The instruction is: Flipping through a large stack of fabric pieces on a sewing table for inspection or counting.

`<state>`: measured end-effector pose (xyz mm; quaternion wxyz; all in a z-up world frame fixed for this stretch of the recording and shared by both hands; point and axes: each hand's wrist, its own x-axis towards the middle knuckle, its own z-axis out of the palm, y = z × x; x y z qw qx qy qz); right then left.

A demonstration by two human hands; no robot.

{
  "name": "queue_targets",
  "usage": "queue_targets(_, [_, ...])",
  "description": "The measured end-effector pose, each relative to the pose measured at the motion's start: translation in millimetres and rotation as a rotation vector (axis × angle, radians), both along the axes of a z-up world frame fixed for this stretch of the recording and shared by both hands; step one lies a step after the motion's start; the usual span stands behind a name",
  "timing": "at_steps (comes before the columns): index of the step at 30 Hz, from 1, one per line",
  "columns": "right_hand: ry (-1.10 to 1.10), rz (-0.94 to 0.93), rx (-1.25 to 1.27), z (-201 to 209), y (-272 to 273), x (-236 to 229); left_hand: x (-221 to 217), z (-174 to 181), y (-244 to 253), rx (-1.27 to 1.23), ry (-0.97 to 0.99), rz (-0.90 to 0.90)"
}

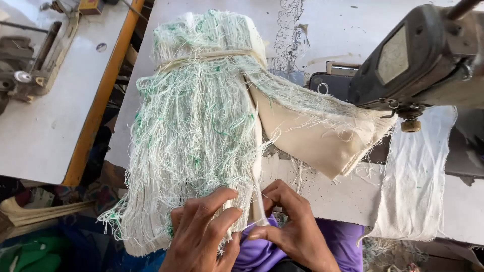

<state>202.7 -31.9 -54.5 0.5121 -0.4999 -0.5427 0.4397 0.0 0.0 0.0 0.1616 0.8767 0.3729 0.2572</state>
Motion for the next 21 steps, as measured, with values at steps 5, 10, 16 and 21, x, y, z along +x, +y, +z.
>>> queue_targets(5, [-0.084,-0.1,0.081,10,-11,-8,3,0,-3,0.013,0.008,0.037])
queue_targets(10, [-0.431,-0.394,0.211,10,-16,-16,11,-6,-5,0.063,-0.011,0.114])
queue_targets(16, [-0.41,-0.456,0.296,10,-5,-19,18,-3,-3,0.214,0.028,0.144])
queue_targets(21, [-0.451,-0.543,0.245,-43,-29,-12,25,1,-5,0.185,0.113,0.196])
